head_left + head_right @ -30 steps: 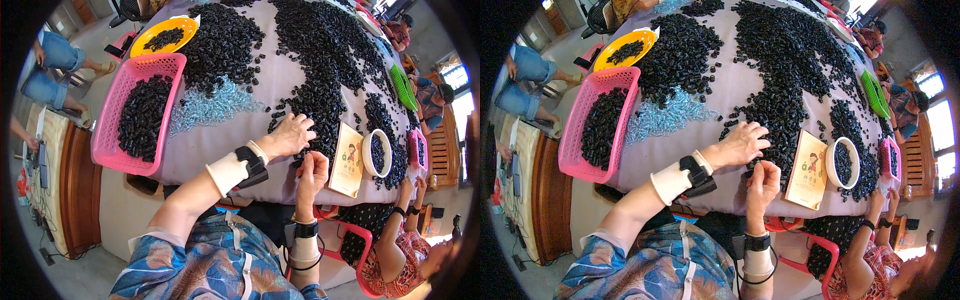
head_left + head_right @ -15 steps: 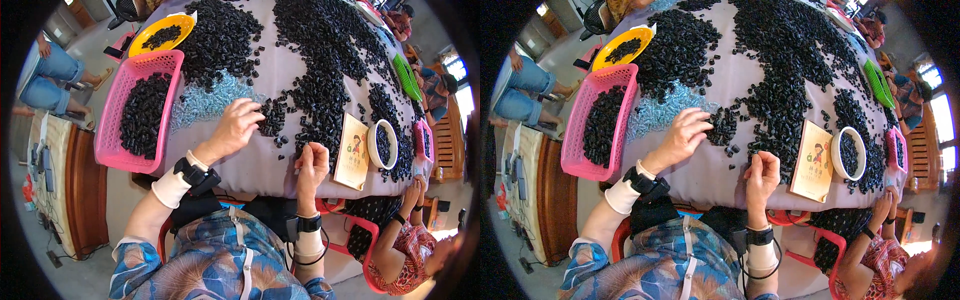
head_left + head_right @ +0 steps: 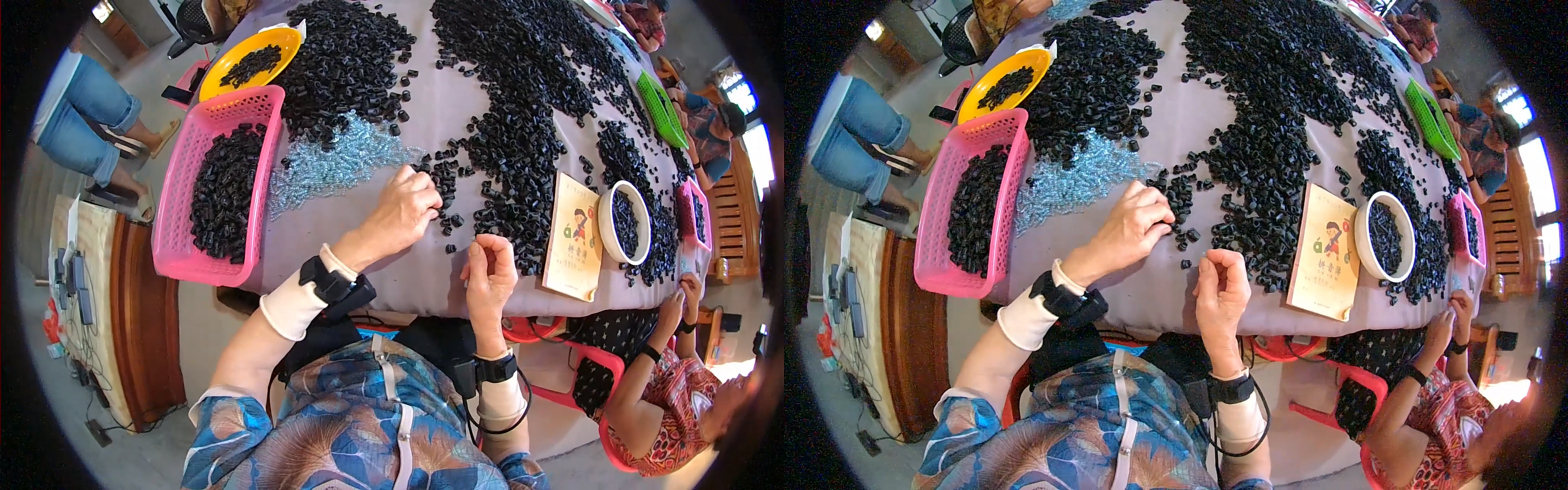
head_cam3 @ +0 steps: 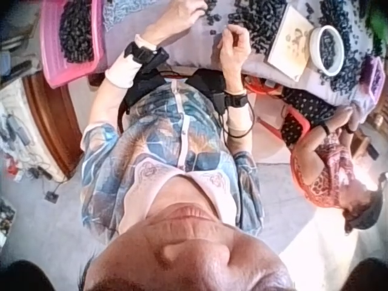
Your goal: Sort small black and clear components into separate piles and containers.
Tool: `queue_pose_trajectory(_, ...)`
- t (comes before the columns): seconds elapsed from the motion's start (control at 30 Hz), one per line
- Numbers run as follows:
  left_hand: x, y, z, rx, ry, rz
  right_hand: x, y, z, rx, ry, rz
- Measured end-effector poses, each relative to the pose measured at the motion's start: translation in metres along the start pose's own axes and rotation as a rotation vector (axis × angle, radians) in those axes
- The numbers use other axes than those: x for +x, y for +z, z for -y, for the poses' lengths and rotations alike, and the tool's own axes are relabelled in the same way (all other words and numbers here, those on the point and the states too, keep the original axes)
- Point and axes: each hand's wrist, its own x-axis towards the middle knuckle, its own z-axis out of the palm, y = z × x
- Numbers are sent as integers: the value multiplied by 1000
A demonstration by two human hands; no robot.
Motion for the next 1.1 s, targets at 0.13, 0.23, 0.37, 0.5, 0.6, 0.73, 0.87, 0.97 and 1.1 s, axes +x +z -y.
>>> queue_pose_trajectory(0.13, -14, -16, 5, 23, -10, 1, -1, -2, -6, -32, -3, 9)
queue_pose_trajectory(0.23, -20, -23, 4, -21, -75, -64, -1, -1, -9, -47, 2, 11)
queue_pose_trajectory(0.37, -11, -9, -17, -1, -32, -57, -1, 0, -8, -59, 26, -17)
queue_pose_trajectory(0.5, 5, 22, -35, 32, -7, -41, -3, -3, -10, 39, 33, -84)
queue_pose_trajectory(0.6, 6, 35, -32, 193, 21, 7, -5, -3, -8, 49, 55, -106)
queue_pose_trajectory(0.73, -1, 35, -36, 238, 27, -18, -3, -2, -10, 13, 47, -87)
queue_pose_trajectory(0.87, -7, 22, -35, 12, -69, -229, -4, -3, -10, 9, 50, -87)
queue_pose_trajectory(0.97, -27, 10, -25, -579, -448, -247, -3, -1, -12, -51, 1, -69)
queue_pose_trajectory(1.1, -60, -19, -12, -1174, -761, -237, -5, 3, -11, -132, -51, -15)
